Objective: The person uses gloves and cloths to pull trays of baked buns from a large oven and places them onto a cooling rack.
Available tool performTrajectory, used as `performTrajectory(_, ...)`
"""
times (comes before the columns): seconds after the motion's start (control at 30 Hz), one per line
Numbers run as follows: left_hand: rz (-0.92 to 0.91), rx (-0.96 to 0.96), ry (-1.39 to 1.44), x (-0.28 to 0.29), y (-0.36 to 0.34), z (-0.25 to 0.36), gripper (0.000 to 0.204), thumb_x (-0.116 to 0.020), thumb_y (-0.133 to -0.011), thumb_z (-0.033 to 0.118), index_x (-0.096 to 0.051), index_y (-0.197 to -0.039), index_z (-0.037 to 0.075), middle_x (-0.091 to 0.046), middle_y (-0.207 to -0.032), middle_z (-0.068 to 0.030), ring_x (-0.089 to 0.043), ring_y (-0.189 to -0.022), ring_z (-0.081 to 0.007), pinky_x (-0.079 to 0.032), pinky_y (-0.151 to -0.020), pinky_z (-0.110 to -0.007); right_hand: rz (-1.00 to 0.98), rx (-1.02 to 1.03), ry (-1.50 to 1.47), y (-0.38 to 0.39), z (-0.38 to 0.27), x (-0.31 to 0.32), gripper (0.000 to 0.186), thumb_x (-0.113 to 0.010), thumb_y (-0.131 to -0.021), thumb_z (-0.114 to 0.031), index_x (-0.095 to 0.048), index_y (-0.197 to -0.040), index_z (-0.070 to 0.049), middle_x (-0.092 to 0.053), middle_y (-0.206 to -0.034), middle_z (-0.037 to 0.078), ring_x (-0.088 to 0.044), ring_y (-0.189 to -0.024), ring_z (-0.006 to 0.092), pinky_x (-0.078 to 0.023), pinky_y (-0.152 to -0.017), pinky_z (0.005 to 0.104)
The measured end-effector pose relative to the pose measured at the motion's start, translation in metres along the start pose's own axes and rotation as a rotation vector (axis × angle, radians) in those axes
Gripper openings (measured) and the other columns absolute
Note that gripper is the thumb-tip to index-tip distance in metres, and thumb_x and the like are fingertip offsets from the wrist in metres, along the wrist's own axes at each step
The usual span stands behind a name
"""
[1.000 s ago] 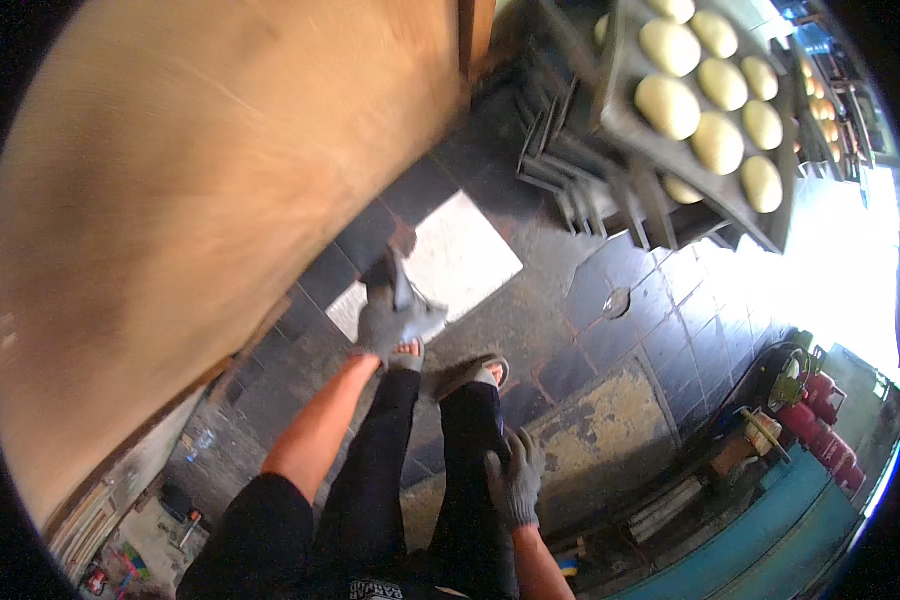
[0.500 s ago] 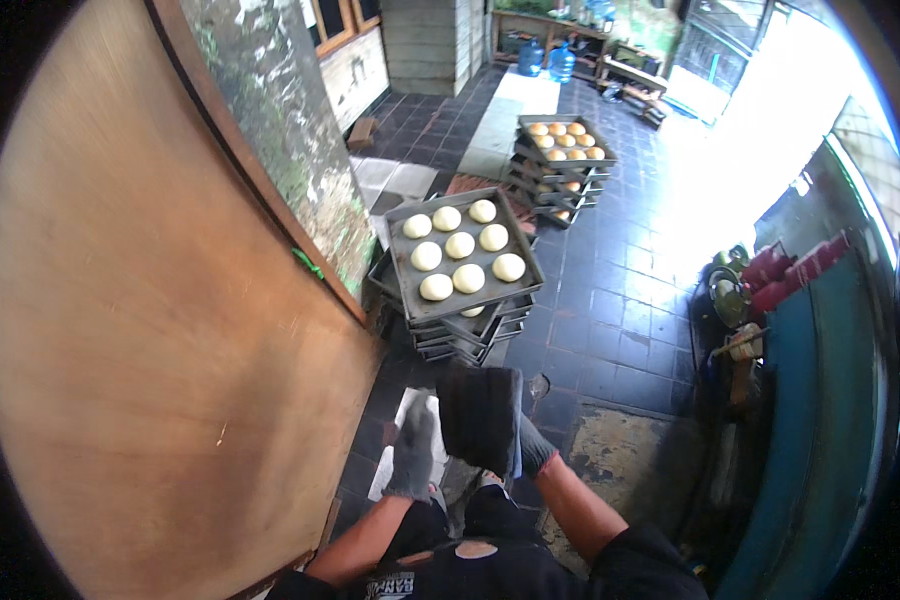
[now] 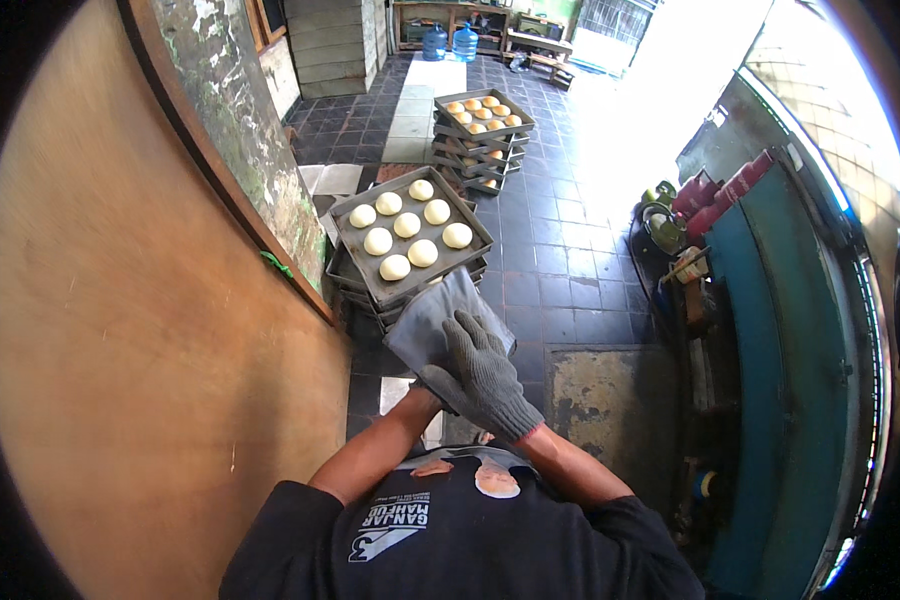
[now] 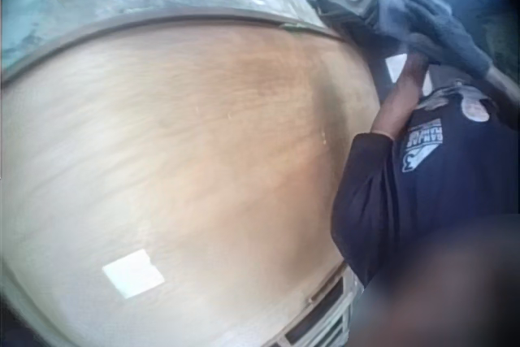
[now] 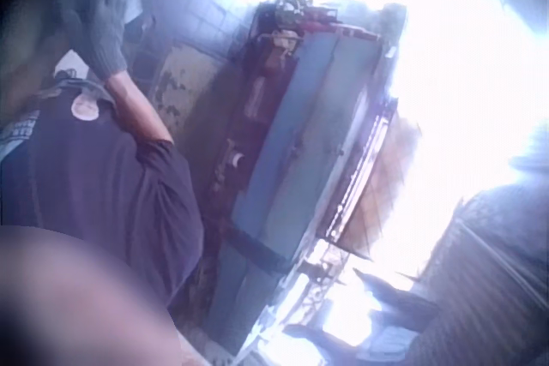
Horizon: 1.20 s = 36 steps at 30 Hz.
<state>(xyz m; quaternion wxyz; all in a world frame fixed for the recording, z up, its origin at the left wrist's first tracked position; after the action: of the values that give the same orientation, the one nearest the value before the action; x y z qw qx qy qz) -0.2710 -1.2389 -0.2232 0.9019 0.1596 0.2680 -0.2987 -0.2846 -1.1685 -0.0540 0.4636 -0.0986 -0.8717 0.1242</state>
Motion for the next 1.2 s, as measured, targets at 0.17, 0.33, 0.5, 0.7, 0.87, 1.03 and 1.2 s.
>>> performTrajectory(0.17,-0.171,0.074,-0.109,0.002,0.001,-0.032,0.056,-0.042,-0.111,0.040,-0.031,-0.158,0.011,-0.046,-0.149,-0.0069,-0.044,-0.136,-0.0209,-0.037,-0.115,-0.035,0.103,-0.162,0.056,0.009,-0.014,-0.015,0.077,-0.073,-0.093,-0.038,-0.041,-0.149,0.003,-0.047,-0.147,0.034,-0.059,-0.119,0.0552,-0.052,-0.097,0.0532)
performTrajectory(0.33,-0.345,0.003,-0.478,-0.003,-0.020,-0.081,0.055,-0.041,-0.112,0.038,-0.028,-0.158,0.012,-0.044,-0.148,-0.0064,-0.042,-0.136,-0.0208,-0.037,-0.115,-0.035,0.191,-0.326,-0.027,0.026,0.023,-0.006,0.069,-0.061,-0.101,-0.031,-0.034,-0.155,0.001,-0.045,-0.151,0.032,-0.061,-0.118,0.0521,-0.052,-0.096,0.0540)
performTrajectory(0.5,-0.455,-0.119,-0.557,-0.048,-0.030,-0.049,0.059,-0.044,-0.110,0.046,-0.032,-0.157,0.012,-0.049,-0.142,-0.0039,-0.048,-0.129,-0.0177,-0.039,-0.112,-0.033,0.314,-0.483,-0.489,0.041,0.069,0.003,0.055,-0.051,-0.107,-0.027,-0.044,-0.154,0.000,-0.051,-0.152,0.025,-0.052,-0.138,0.0351,-0.039,-0.114,0.0395)
performTrajectory(0.7,-0.087,0.213,-0.151,-0.096,-0.047,-0.044,0.068,-0.049,-0.104,0.064,-0.052,-0.149,0.014,-0.060,-0.127,-0.0010,-0.057,-0.112,-0.0144,-0.047,-0.099,-0.032,0.449,-0.683,-0.972,0.062,0.122,0.011,0.052,-0.050,-0.108,-0.023,-0.046,-0.155,-0.003,-0.054,-0.151,0.010,-0.051,-0.133,0.0181,-0.038,-0.112,0.0305)
performTrajectory(0.87,-0.074,0.438,0.180,-0.137,-0.060,-0.081,0.070,-0.046,-0.101,0.072,-0.054,-0.144,0.017,-0.061,-0.124,-0.0026,-0.058,-0.110,-0.0153,-0.048,-0.097,-0.034,0.441,-0.716,-1.119,0.063,0.182,0.038,0.053,-0.053,-0.108,-0.029,-0.048,-0.154,-0.003,-0.062,-0.140,0.009,-0.056,-0.125,0.0162,-0.043,-0.108,0.0305)
performTrajectory(1.03,-0.186,0.492,0.348,-0.199,-0.097,-0.090,0.067,-0.035,-0.107,0.065,-0.045,-0.153,0.017,-0.056,-0.143,-0.0066,-0.055,-0.128,-0.0172,-0.043,-0.112,-0.039,0.319,-0.792,-1.304,0.062,0.244,0.076,0.056,-0.053,-0.108,-0.032,-0.046,-0.155,-0.002,-0.060,-0.142,0.010,-0.056,-0.127,0.0168,-0.044,-0.108,0.0312)
performTrajectory(1.2,-0.404,0.364,0.177,-0.276,-0.144,-0.103,0.054,-0.035,-0.109,0.057,-0.048,-0.142,0.016,-0.060,-0.132,-0.0086,-0.058,-0.116,-0.0200,-0.046,-0.107,-0.040,0.313,-0.693,-1.261,0.067,0.304,0.121,0.058,-0.055,-0.107,-0.034,-0.046,-0.156,-0.003,-0.061,-0.138,0.010,-0.056,-0.123,0.0159,-0.045,-0.106,0.0323)
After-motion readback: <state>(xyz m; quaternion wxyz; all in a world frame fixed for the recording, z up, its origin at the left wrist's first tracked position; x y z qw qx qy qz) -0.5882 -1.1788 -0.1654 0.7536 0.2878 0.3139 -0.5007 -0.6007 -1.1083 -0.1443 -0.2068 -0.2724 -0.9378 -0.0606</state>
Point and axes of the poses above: each hand's wrist, its own y-axis away from the middle knuckle, its own x-axis out of the back of the hand, z = x × y, the point moved 9 cm from there along -y, towards the middle knuckle
